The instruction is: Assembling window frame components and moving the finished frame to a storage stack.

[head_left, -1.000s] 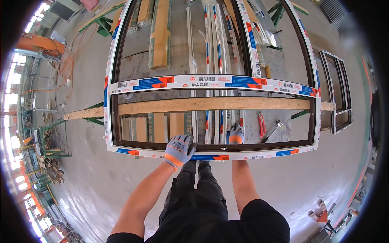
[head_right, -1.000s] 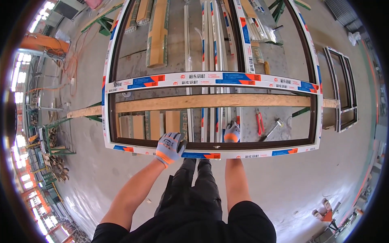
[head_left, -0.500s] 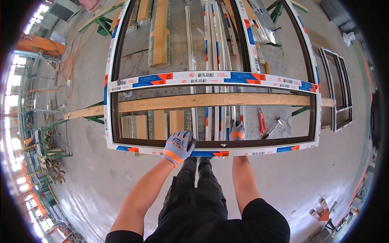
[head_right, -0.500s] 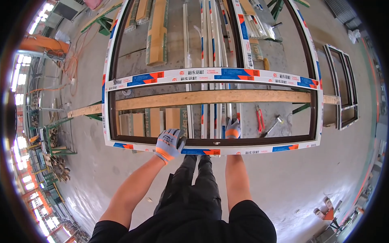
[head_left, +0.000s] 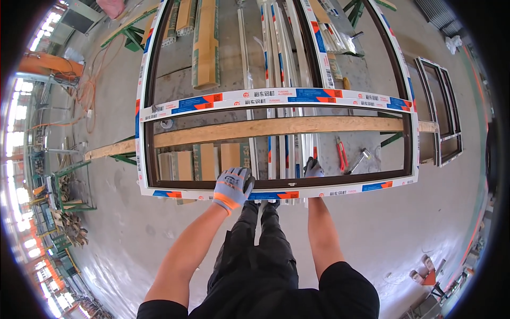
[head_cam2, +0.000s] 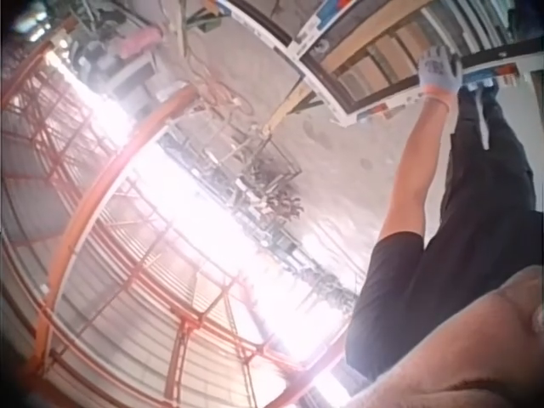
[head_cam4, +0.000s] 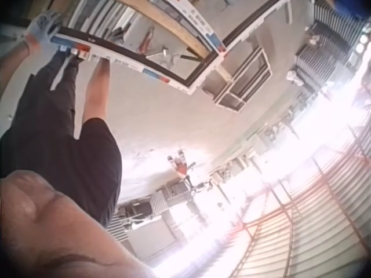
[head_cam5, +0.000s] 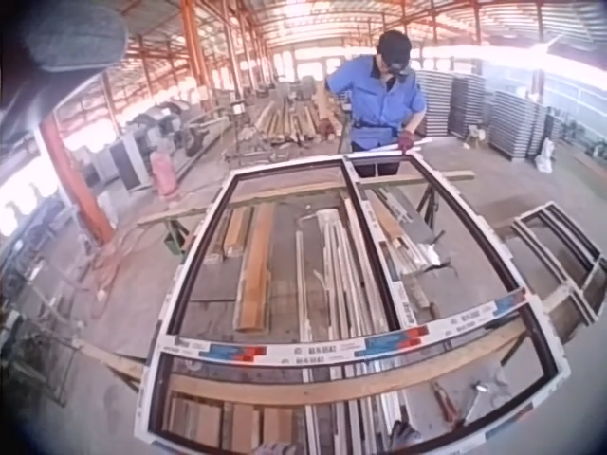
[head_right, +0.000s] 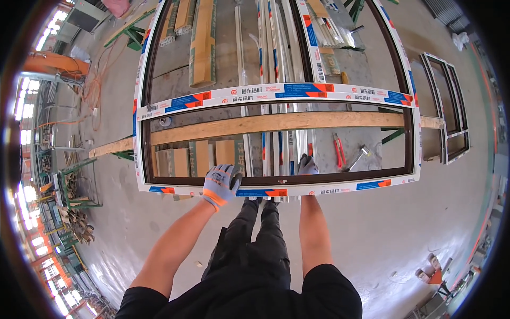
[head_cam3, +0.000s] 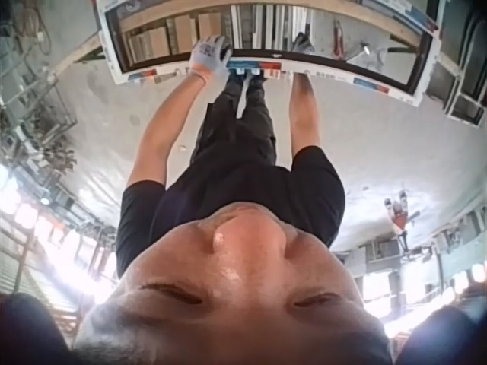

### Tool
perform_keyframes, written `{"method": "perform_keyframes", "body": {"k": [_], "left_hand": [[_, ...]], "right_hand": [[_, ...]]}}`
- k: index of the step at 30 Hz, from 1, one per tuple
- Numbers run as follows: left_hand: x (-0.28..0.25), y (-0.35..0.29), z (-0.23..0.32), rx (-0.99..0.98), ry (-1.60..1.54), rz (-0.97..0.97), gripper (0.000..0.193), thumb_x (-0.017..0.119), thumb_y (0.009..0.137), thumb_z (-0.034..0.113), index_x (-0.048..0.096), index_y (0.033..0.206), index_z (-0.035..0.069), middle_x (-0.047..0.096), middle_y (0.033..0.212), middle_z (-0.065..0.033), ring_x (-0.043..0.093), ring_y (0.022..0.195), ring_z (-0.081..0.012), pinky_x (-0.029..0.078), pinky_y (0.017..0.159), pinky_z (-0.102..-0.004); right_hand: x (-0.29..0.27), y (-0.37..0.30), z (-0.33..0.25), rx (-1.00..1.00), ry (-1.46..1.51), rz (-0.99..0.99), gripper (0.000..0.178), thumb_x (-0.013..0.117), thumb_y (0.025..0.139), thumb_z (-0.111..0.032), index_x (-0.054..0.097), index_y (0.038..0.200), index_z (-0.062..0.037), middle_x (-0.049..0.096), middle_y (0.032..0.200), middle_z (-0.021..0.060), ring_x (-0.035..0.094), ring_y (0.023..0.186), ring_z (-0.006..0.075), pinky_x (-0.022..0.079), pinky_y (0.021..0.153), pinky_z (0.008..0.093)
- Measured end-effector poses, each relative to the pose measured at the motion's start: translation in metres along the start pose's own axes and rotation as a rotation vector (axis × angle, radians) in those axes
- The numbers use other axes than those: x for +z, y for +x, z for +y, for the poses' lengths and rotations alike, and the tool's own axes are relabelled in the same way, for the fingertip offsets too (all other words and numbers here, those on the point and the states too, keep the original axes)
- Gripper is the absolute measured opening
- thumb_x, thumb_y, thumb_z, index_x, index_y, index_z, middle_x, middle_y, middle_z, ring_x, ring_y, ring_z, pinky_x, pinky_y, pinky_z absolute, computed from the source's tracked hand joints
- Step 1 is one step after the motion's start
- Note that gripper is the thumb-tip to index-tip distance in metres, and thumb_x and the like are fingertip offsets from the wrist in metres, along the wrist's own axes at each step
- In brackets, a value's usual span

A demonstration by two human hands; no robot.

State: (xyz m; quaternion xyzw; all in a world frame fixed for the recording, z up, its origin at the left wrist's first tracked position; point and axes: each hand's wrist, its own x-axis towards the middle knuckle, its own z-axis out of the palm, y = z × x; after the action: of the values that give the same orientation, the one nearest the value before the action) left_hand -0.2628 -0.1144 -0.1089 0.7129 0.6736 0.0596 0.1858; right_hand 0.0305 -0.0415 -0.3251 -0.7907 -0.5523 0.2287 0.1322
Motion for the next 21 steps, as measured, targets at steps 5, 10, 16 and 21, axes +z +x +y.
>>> {"method": "perform_keyframes", "body": {"k": [5,10,16,21], "left_hand": [[0.005,0.0,0.03,0.085,-0.055,0.046,0.041,0.062,0.084,0.03,0.059,0.112,0.001,0.063,0.109,-0.0158,0.058,0.103,-0.0336,0.045,0.093,-0.0441],[-0.012,-0.039,0.003,0.014,0.023,0.037,0.041,0.062,0.084,0.032,0.06,0.112,0.002,0.063,0.108,-0.0156,0.058,0.103,-0.0331,0.045,0.093,-0.044],[-0.027,-0.093,0.006,0.334,-0.062,0.275,0.028,0.062,0.083,0.027,0.062,0.102,0.006,0.062,0.101,-0.0121,0.058,0.094,-0.0315,0.046,0.085,-0.0432],[0.026,-0.233,0.026,0.402,-0.088,0.05,0.039,0.064,0.083,0.036,0.059,0.109,0.007,0.063,0.096,-0.0134,0.059,0.092,-0.0324,0.047,0.084,-0.0422]], "right_hand": [[0.002,-0.039,0.077,-0.122,0.488,0.283,0.03,0.051,0.1,-0.033,0.06,0.092,-0.0047,0.059,0.063,0.0031,0.058,0.054,0.0179,0.049,0.053,0.0363],[-0.039,-0.182,0.018,0.301,0.648,-0.185,0.027,0.062,0.094,-0.031,0.061,0.082,-0.0068,0.056,0.057,0.0026,0.049,0.042,0.0092,0.037,0.037,0.0253],[-0.024,-0.312,0.014,0.285,0.89,-0.074,0.013,0.071,0.085,-0.013,0.061,0.083,-0.0049,0.056,0.057,0.0025,0.049,0.04,0.0106,0.039,0.036,0.0273],[-0.008,-0.439,-0.081,0.407,1.387,-0.088,0.037,0.059,0.094,-0.028,0.061,0.119,-0.0006,0.066,0.107,0.009,0.062,0.091,0.0165,0.052,0.077,0.0323]]}}
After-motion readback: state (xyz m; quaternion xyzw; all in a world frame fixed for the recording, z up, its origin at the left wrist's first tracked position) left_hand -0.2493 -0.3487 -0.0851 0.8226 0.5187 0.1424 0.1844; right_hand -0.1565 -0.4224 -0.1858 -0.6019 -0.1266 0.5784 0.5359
